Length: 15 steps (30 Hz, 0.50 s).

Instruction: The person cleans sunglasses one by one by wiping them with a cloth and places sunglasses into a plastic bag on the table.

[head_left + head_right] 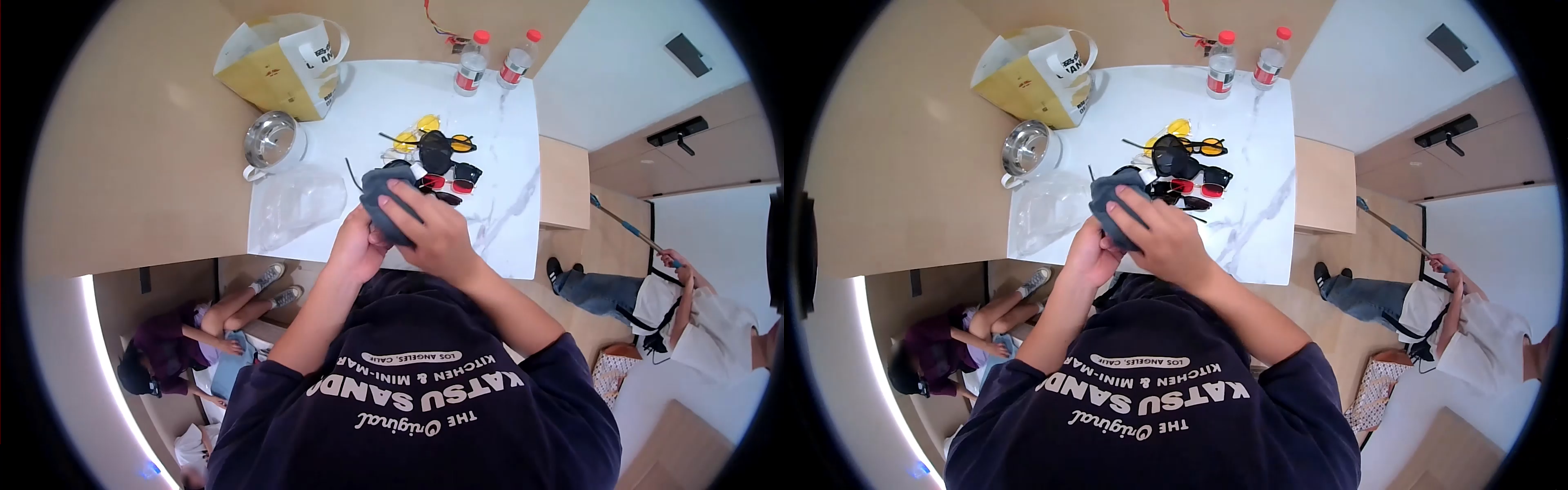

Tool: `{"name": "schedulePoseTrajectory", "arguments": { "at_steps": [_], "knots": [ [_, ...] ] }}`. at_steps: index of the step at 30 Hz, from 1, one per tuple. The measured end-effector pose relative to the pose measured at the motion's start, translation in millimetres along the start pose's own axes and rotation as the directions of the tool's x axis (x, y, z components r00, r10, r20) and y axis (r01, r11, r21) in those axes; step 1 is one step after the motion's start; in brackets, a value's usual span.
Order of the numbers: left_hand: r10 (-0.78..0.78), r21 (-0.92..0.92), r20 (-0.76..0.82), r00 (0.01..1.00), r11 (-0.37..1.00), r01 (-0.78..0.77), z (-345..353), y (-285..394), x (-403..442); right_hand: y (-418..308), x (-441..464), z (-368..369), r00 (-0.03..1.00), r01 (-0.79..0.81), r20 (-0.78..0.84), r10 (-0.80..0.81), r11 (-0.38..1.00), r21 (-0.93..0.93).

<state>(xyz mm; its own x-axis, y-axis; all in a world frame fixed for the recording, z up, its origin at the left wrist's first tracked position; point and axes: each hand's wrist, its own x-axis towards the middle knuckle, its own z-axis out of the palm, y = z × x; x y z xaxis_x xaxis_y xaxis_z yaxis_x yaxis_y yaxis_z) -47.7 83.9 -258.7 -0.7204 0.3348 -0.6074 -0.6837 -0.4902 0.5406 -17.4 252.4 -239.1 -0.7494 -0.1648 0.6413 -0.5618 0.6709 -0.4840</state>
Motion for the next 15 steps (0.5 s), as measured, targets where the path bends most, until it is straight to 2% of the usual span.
{"name": "schedulePoseTrajectory", "arguments": {
  "at_steps": [1, 3, 5, 7, 8, 11, 13, 15],
  "knots": [
    [0.002, -0.014, 0.012, 1.0, 1.0, -0.002, 6.8, 2.5, -2.6, 10.1, 2.5, 3.2, 0.998, 0.007, -0.058, -0.007, 1.0, 0.003],
    [0.014, -0.047, 0.028, 1.0, 0.999, -0.012, 21.0, 9.4, -10.4, 22.0, 6.9, 3.2, 0.962, -0.229, -0.147, 0.232, 0.973, 0.034],
    [0.04, -0.064, 0.079, 0.996, 0.997, -0.035, 18.3, 7.2, -10.0, 19.1, 6.4, 3.2, 0.967, -0.21, -0.153, 0.203, 0.977, -0.03],
    [0.067, -0.084, 0.133, 0.989, 0.995, -0.056, 6.0, -1.0, -4.0, 1.7, 4.1, -0.1, 0.997, -0.061, -0.045, 0.061, 0.998, -0.003],
    [0.033, -0.066, -0.027, 0.999, 0.997, -0.035, 2.4, -3.1, -1.4, -5.0, 2.2, -4.2, 0.996, -0.043, 0.084, 0.04, 0.999, 0.029],
    [0.035, -0.057, 0.082, 0.996, 0.998, -0.03, 9.2, 3.0, -5.0, 17.3, 4.9, 1.5, 0.997, -0.051, -0.059, 0.054, 0.998, 0.047],
    [0.024, -0.051, 0.047, 0.999, 0.998, -0.022, 17.0, 6.1, -7.6, 23.5, 7.5, 1.7, 0.96, -0.255, -0.11, 0.257, 0.966, 0.036],
    [0.034, -0.069, 0.048, 0.998, 0.997, -0.031, 11.7, 2.9, -7.2, 15.1, 6.8, 2.7, 0.986, -0.134, -0.109, 0.13, 0.991, -0.027]
  ]
}}
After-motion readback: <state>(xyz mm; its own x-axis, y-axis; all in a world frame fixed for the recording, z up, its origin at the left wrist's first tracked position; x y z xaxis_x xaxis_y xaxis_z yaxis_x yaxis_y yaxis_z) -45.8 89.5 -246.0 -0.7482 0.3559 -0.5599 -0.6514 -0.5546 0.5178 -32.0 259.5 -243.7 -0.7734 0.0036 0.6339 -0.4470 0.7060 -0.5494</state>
